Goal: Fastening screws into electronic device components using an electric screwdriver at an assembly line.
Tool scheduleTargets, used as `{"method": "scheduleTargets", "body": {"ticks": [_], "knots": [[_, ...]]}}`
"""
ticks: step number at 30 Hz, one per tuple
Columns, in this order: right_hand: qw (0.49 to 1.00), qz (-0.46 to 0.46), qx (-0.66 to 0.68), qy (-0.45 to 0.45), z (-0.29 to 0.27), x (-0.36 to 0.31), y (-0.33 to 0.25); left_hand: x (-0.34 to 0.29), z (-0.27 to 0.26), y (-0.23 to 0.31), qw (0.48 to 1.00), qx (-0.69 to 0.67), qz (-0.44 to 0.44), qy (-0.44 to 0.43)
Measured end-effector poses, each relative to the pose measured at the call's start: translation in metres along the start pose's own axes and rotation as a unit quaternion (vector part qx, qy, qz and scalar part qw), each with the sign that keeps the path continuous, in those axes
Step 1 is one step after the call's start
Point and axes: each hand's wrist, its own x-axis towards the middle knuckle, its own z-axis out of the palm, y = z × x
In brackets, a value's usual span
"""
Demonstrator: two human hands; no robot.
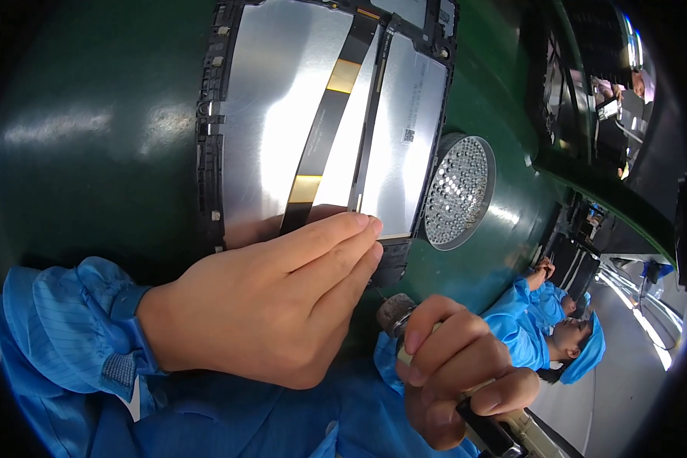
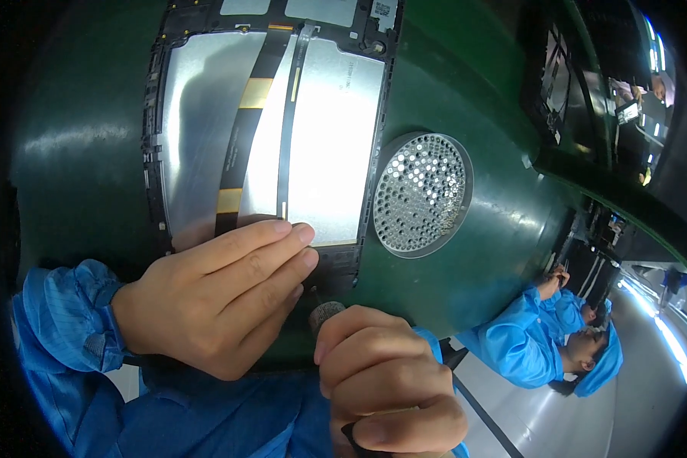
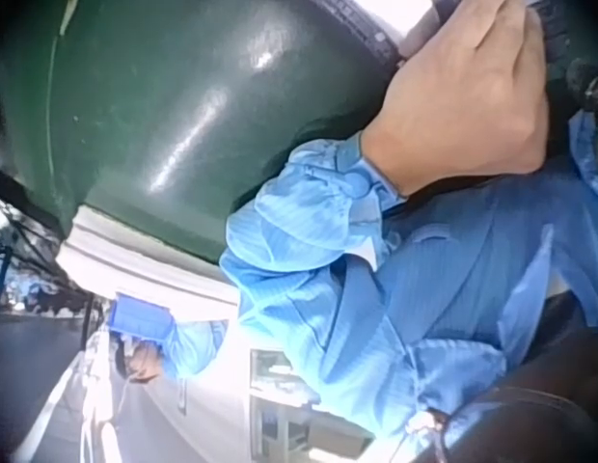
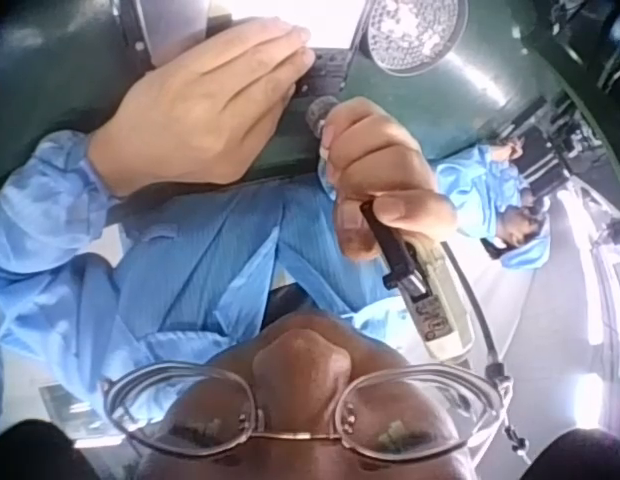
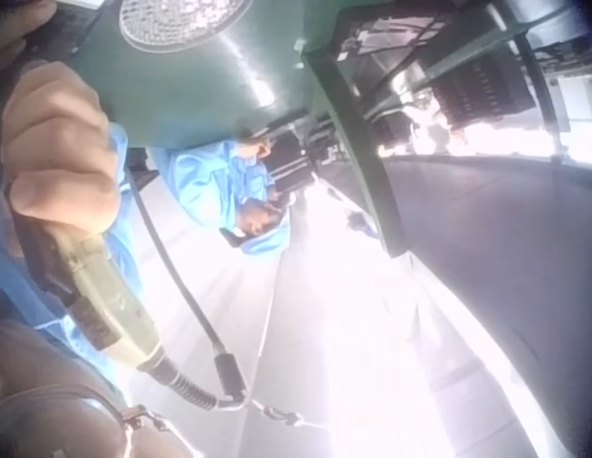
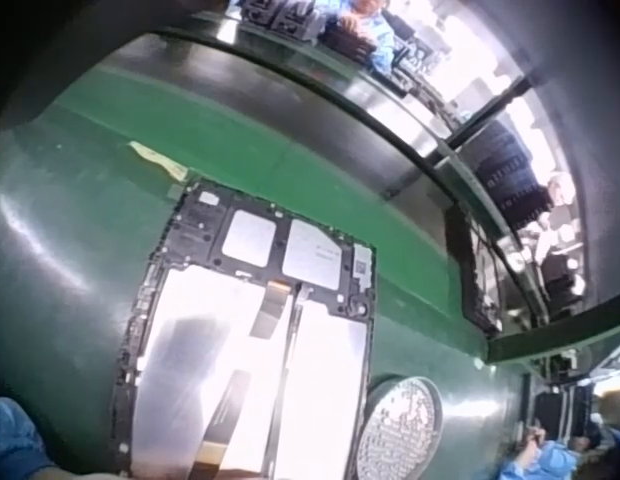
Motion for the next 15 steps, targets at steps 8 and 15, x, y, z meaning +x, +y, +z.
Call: {"method": "scheduleTargets", "body": {"ticks": [8, 15], "knots": [[1.0, -0.006, 0.002, 0.018, 0.0, -0.002, 0.001, 0.0, 0.002, 0.001, 1.0, 0.0, 0.0, 0.002], [0.985, 0.006, 0.053, 0.164, -0.026, 0.002, -0.017, 0.0, -0.004, 0.003, 0.999, -0.024, -0.016, -0.02]]}}
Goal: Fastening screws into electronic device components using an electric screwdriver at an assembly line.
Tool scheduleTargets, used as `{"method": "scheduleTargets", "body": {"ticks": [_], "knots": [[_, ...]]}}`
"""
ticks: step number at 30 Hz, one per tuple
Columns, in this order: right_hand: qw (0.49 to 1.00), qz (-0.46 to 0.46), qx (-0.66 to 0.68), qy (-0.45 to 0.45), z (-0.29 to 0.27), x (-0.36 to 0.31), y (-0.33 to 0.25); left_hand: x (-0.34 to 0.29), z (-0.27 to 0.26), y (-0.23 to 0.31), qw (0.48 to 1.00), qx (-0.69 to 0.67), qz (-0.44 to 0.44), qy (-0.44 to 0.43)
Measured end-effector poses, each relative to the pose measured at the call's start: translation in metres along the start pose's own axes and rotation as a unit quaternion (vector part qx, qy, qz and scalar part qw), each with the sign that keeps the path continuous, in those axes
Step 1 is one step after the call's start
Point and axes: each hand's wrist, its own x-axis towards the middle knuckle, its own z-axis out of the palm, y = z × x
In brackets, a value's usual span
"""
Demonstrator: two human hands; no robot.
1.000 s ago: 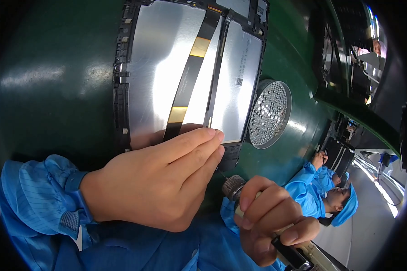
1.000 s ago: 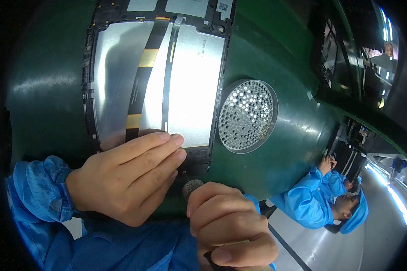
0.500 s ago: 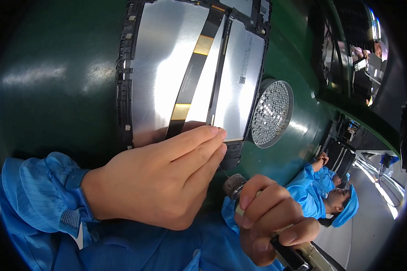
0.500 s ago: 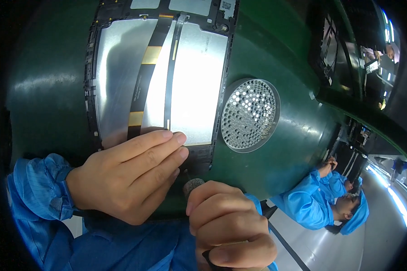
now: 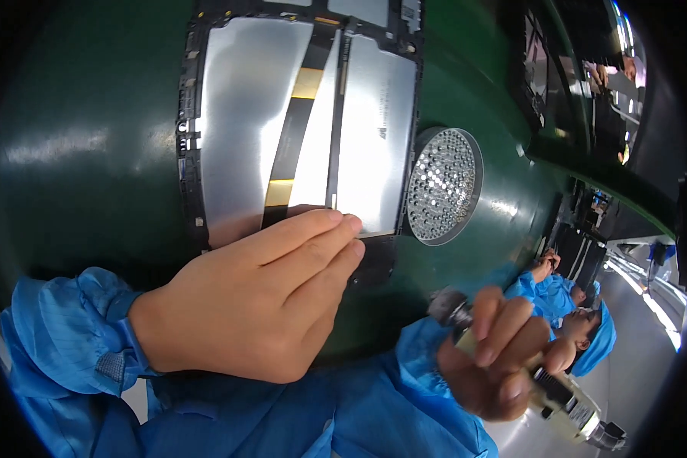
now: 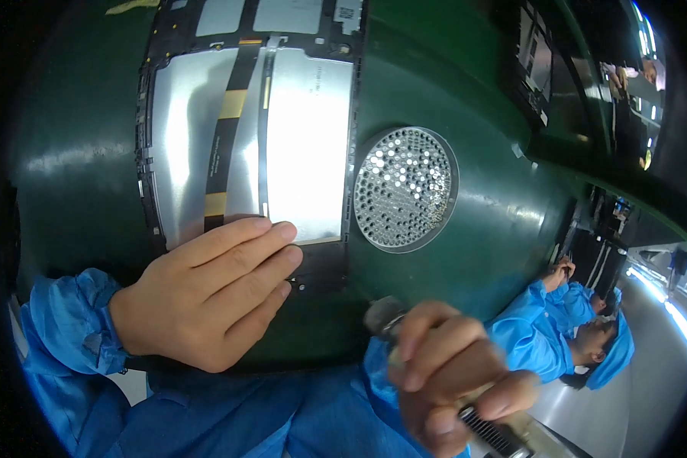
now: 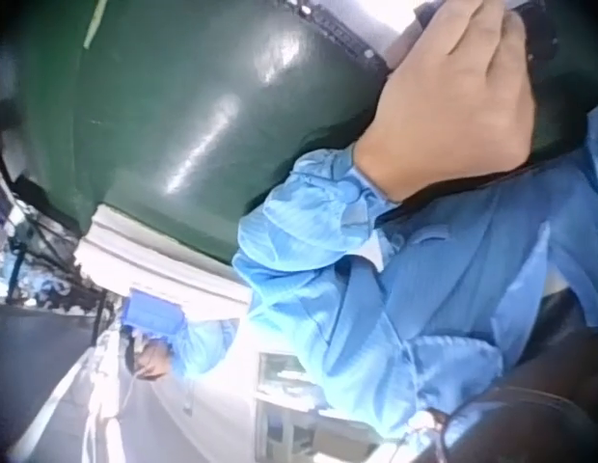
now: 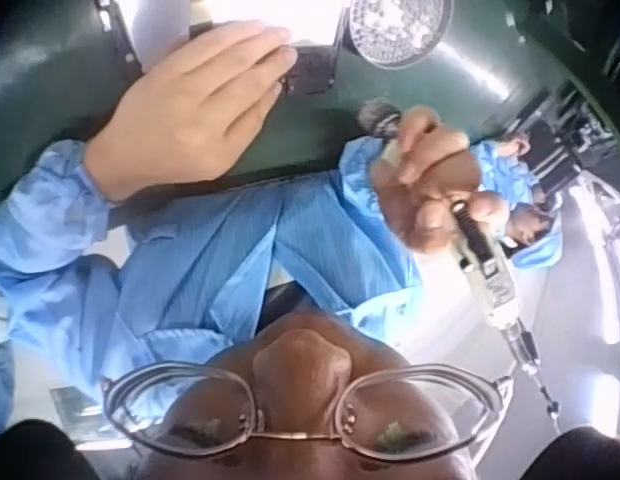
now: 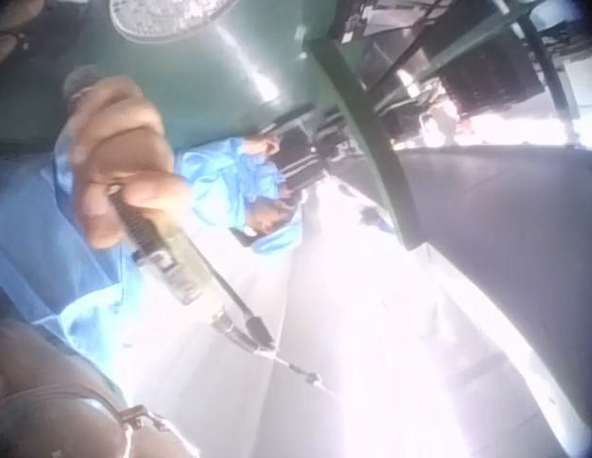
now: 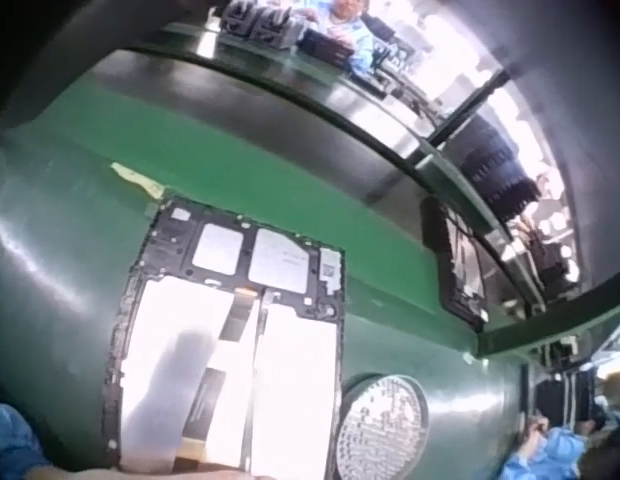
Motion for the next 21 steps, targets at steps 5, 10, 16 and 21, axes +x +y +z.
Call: {"method": "scheduleTargets", "body": {"ticks": [5, 10, 16, 21], "knots": [[0.997, -0.045, -0.049, 0.035, -0.041, 0.001, 0.012, 0.012, 0.0, 0.008, 0.998, -0.02, -0.048, -0.02], [0.995, -0.066, -0.047, 0.055, -0.071, -0.003, 0.015, 0.028, 0.003, 0.016, 0.986, -0.097, -0.119, -0.066], [0.995, -0.067, -0.037, 0.059, -0.087, -0.006, 0.013, 0.047, -0.004, 0.025, 0.977, -0.054, -0.146, -0.143], [0.995, -0.075, -0.02, 0.067, -0.1, -0.013, 0.015, 0.062, -0.002, 0.03, 0.971, -0.024, -0.153, -0.181]]}}
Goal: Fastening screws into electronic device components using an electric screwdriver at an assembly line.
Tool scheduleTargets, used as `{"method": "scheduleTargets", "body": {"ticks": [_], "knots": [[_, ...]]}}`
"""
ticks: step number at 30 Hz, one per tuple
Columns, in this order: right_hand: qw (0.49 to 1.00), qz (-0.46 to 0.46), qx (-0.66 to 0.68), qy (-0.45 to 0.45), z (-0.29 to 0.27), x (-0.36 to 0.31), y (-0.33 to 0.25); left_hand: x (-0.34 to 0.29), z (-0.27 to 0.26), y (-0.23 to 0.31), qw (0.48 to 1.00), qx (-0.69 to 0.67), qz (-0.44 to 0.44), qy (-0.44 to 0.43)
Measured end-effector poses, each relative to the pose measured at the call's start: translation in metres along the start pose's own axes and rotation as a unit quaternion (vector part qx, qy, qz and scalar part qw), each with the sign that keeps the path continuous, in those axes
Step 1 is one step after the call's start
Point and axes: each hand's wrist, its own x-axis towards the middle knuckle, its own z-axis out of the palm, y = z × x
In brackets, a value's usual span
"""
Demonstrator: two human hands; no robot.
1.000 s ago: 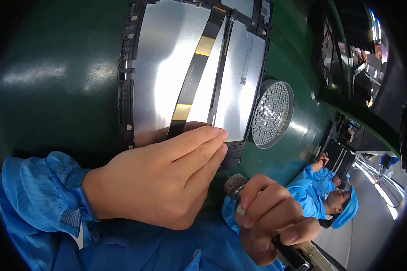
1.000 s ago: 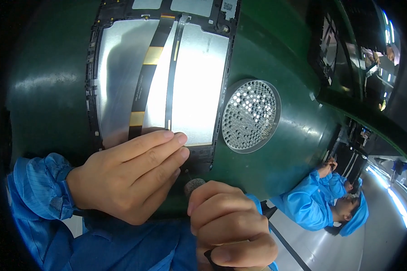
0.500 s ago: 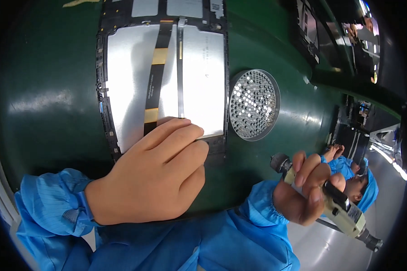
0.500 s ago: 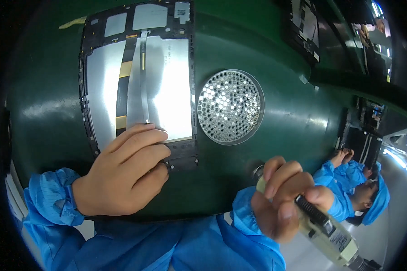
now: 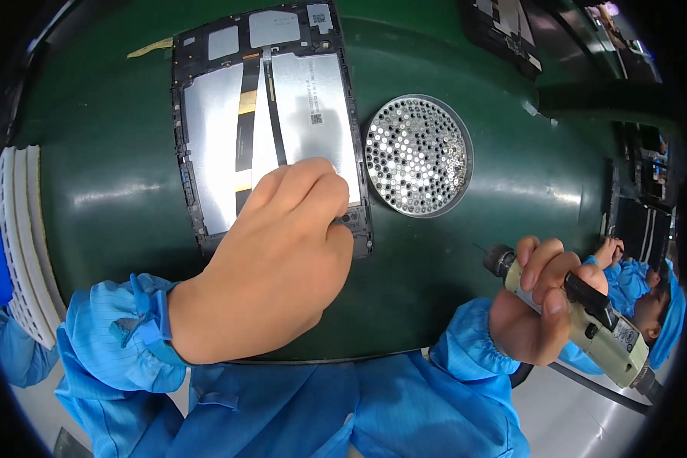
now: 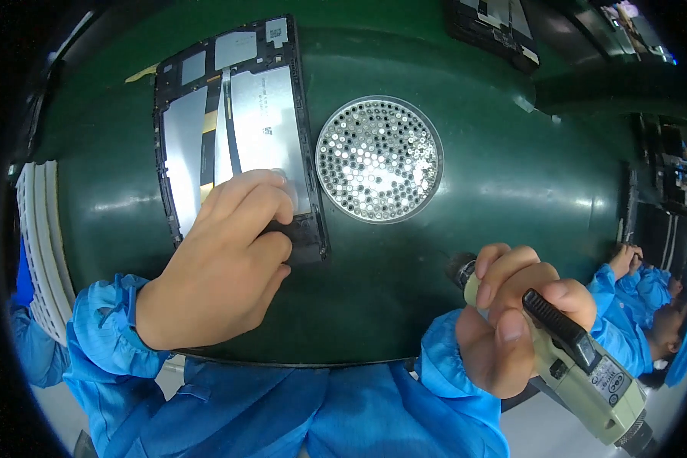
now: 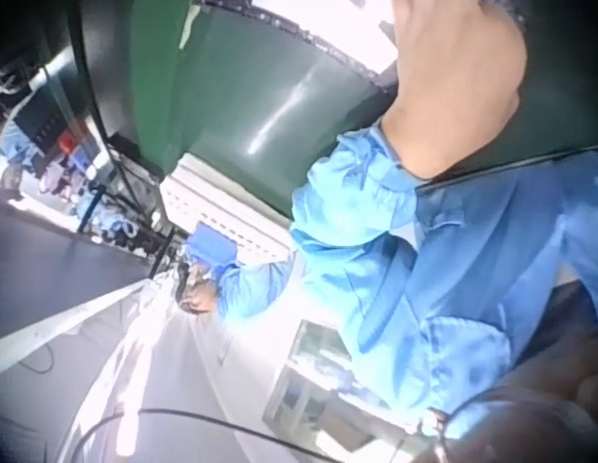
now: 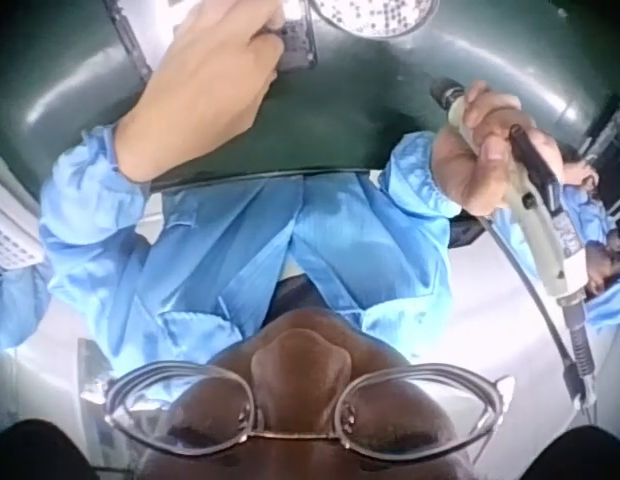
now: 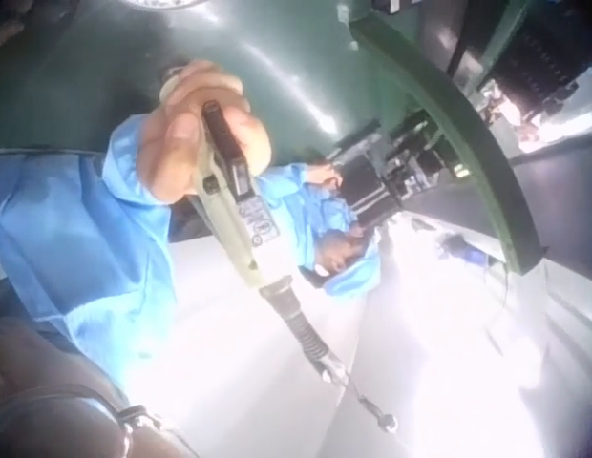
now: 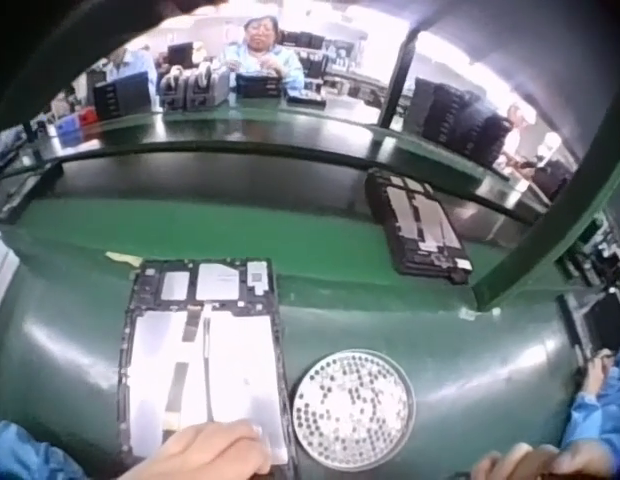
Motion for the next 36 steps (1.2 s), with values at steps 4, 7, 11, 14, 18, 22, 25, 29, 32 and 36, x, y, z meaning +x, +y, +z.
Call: {"method": "scheduleTargets", "body": {"ticks": [4, 7, 11, 14, 18, 22, 25, 29, 32, 36], "knots": [[1.0, 0.007, 0.009, 0.021, -0.002, -0.001, 0.0, 0.002, 0.001, 0.001, 0.999, 0.019, -0.038, -0.029], [0.999, 0.013, 0.02, 0.026, -0.003, -0.002, -0.001, 0.003, 0.0, 0.003, 0.998, 0.03, -0.046, -0.038], [0.999, 0.016, 0.016, 0.03, -0.003, -0.003, -0.003, 0.002, 0.001, 0.008, 0.998, 0.026, -0.054, -0.035], [0.999, 0.009, 0.012, 0.031, -0.006, -0.005, -0.005, 0.006, 0.003, 0.001, 0.999, 0.001, -0.027, -0.039], [0.999, 0.015, 0.031, 0.032, -0.003, -0.003, 0.003, -0.003, 0.001, -0.01, 0.998, -0.054, -0.01, -0.026], [0.999, 0.015, 0.016, 0.041, 0.004, -0.004, 0.003, -0.033, -0.006, -0.021, 0.985, -0.154, 0.08, 0.015], [0.993, 0.05, -0.03, 0.103, -0.023, -0.016, 0.001, -0.06, -0.027, -0.016, 0.962, -0.262, 0.062, 0.048], [0.997, 0.074, 0.016, 0.033, -0.052, -0.016, 0.028, -0.128, -0.069, -0.03, 0.955, -0.045, -0.087, 0.281], [0.998, 0.053, -0.015, 0.037, -0.043, -0.014, 0.039, -0.186, -0.1, -0.031, 0.862, 0.134, -0.285, 0.397], [0.993, 0.07, -0.016, 0.098, -0.03, -0.017, 0.037, -0.299, -0.19, -0.066, 0.704, 0.313, -0.304, 0.56]]}}
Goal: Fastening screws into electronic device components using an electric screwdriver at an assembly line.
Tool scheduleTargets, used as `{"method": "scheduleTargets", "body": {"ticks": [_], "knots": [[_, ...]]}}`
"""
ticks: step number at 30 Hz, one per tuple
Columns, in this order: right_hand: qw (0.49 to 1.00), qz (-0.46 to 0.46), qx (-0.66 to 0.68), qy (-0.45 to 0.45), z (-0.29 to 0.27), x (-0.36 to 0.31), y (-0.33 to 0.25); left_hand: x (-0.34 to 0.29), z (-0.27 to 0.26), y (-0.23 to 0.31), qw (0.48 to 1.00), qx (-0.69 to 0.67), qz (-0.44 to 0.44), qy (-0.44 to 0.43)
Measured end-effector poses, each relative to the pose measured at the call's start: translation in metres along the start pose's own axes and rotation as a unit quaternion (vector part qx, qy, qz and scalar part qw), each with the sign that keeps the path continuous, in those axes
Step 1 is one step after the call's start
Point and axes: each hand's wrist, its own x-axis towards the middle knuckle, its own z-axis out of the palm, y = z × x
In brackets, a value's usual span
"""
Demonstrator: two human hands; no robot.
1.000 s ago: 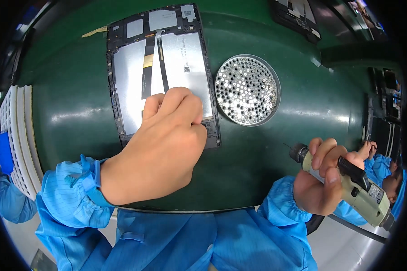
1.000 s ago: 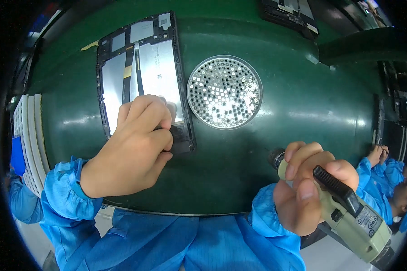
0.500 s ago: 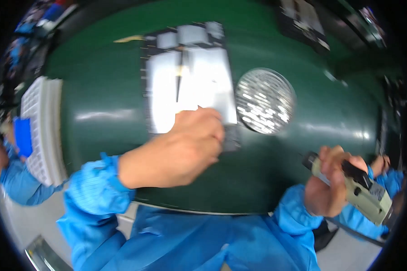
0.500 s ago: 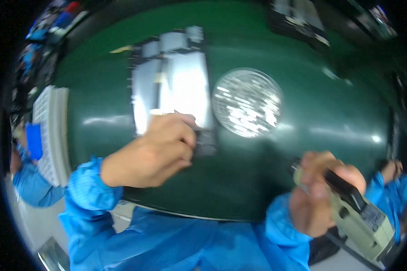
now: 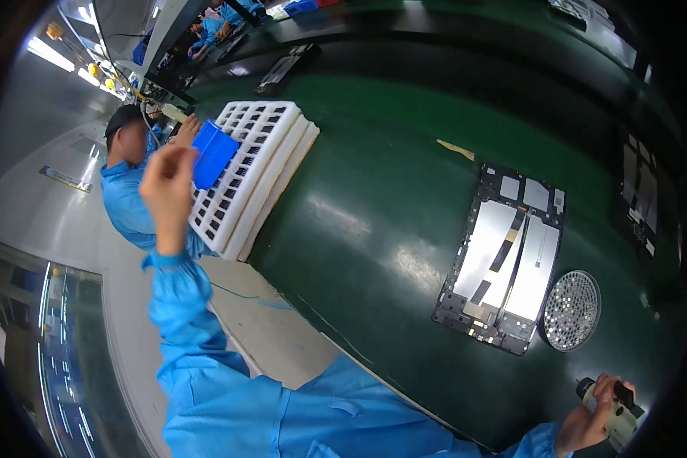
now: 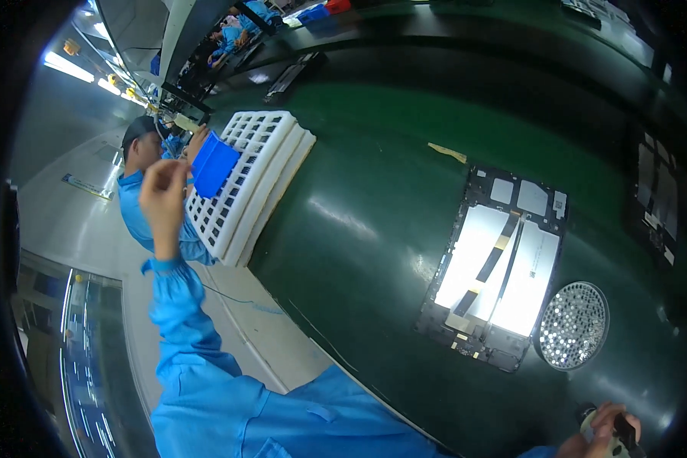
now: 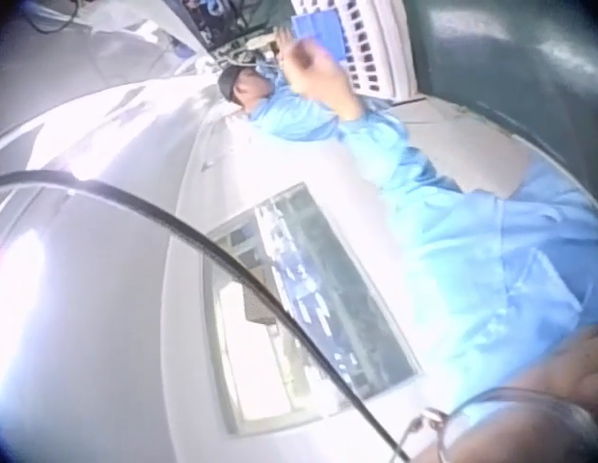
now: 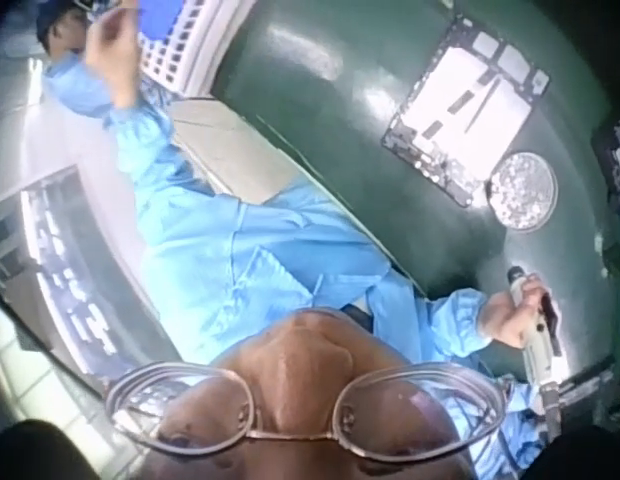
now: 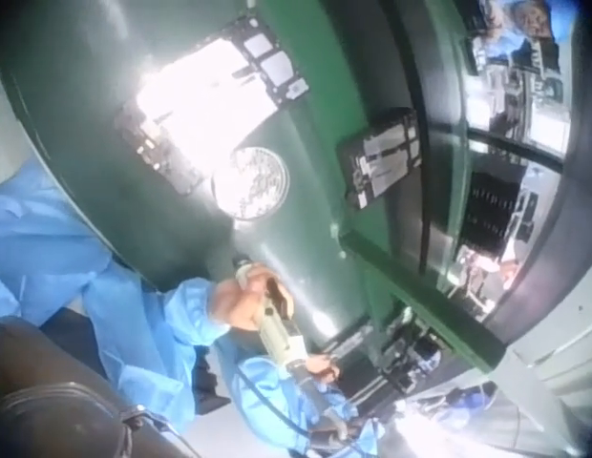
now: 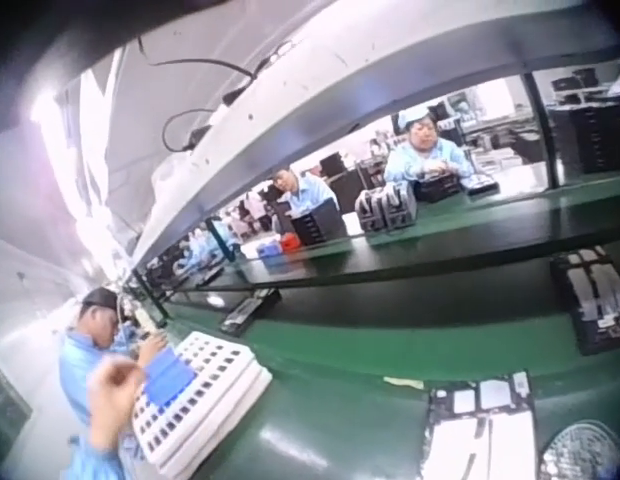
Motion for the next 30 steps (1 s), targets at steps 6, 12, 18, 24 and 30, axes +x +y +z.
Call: {"method": "scheduleTargets", "body": {"ticks": [6, 12, 18, 24, 30], "knots": [[1.0, -0.009, 0.01, -0.007, 0.002, 0.003, -0.003, 0.064, -0.026, -0.137, 0.991, 0.06, -0.072, 0.1], [0.999, -0.016, 0.016, -0.048, 0.002, 0.004, -0.006, 0.031, 0.021, -0.192, 0.957, 0.277, -0.087, 0.006], [0.995, -0.054, -0.078, 0.043, 0.015, -0.004, -0.016, 0.038, 0.031, -0.173, 0.953, 0.294, -0.016, 0.073], [0.995, -0.053, 0.061, -0.057, 0.054, 0.007, -0.017, -0.033, 0.092, 0.054, 0.941, 0.027, 0.311, -0.129], [0.99, -0.037, 0.094, -0.099, 0.059, 0.014, -0.021, -0.119, 0.159, 0.211, 0.788, -0.3, 0.464, -0.271]]}}
